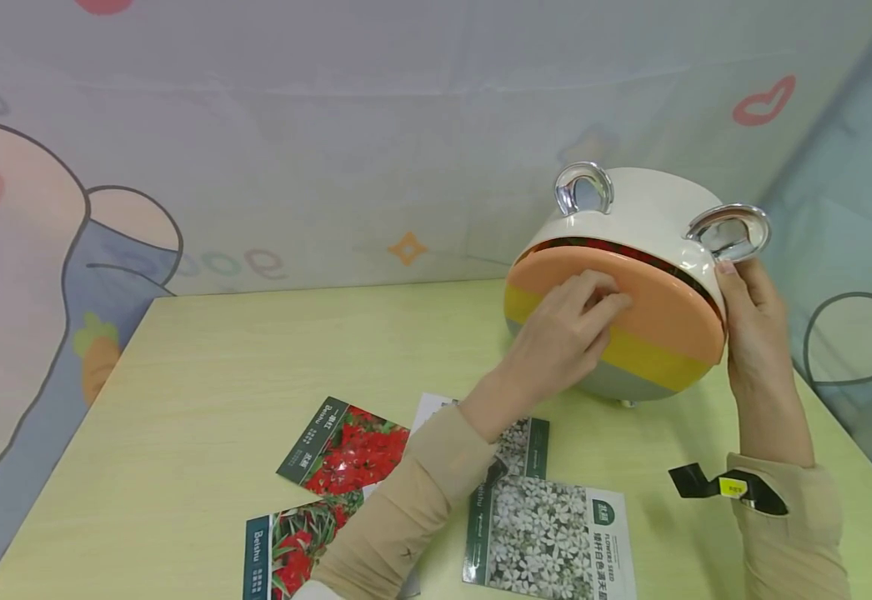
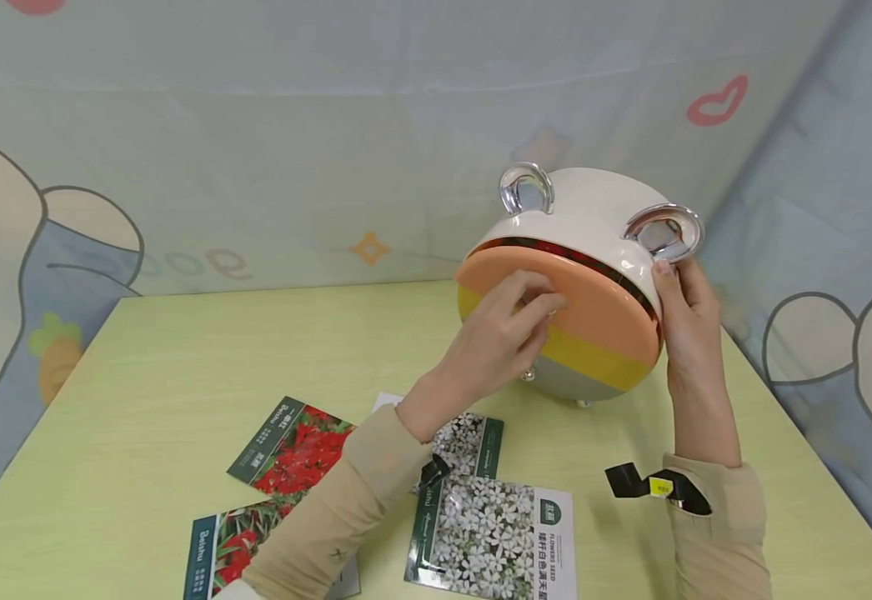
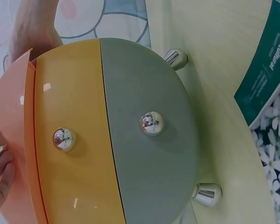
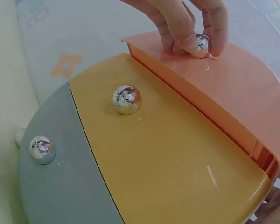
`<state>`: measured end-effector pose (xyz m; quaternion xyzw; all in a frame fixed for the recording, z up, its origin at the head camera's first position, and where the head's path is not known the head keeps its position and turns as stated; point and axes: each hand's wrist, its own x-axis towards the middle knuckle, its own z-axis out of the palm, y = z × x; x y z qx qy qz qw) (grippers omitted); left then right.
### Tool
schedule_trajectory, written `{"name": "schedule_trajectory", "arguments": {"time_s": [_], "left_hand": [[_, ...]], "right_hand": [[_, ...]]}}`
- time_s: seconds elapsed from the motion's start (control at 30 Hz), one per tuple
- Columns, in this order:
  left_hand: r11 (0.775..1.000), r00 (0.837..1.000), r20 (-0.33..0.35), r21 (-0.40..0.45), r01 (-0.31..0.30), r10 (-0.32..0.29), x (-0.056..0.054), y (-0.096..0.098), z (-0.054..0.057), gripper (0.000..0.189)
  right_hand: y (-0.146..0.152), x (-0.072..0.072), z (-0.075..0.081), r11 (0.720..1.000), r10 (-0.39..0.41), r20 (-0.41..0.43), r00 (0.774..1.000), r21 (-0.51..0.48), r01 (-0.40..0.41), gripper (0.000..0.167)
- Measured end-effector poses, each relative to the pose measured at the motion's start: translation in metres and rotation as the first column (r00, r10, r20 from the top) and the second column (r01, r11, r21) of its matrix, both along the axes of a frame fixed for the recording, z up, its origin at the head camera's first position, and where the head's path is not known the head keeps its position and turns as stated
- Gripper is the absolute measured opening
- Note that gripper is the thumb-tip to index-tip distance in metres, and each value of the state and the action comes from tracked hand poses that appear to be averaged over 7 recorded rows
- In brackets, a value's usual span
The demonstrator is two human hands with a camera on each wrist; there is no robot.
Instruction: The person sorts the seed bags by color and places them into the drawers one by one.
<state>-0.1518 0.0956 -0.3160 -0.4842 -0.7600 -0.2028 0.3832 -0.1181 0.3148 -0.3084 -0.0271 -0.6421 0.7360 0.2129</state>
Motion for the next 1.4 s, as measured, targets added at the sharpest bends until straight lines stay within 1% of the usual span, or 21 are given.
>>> {"name": "schedule_trajectory", "arguments": {"time_s": [0.27, 0.7, 0.97, 1.3, 1.4], "left_hand": [[1.000, 1.000, 0.002, 0.017, 0.001, -0.001, -0.004, 0.004, -0.001, 0.024], [1.000, 1.000, 0.031, 0.029, 0.001, -0.001, -0.008, 0.009, -0.001, 0.023], [0.999, 0.999, 0.042, 0.044, 0.006, -0.008, -0.011, 0.010, -0.002, 0.023], [0.998, 0.999, 0.046, 0.058, 0.001, -0.004, -0.014, 0.012, -0.001, 0.022], [0.998, 0.999, 0.052, 0.061, 0.004, -0.007, -0.015, 0.012, -0.002, 0.022]], "right_hand": [[0.000, -0.001, 0.000, 1.000, -0.013, -0.007, 1.000, 0.003, 0.013, 0.037], [-0.001, -0.002, -0.001, 0.999, -0.032, -0.005, 0.999, -0.006, 0.032, 0.035], [-0.001, -0.003, -0.001, 0.999, -0.030, 0.000, 1.000, -0.012, 0.030, 0.034], [0.000, -0.003, -0.002, 0.999, -0.020, 0.003, 1.000, -0.044, 0.020, 0.029], [0.000, -0.003, -0.002, 0.999, -0.019, 0.005, 1.000, -0.040, 0.019, 0.029]]}}
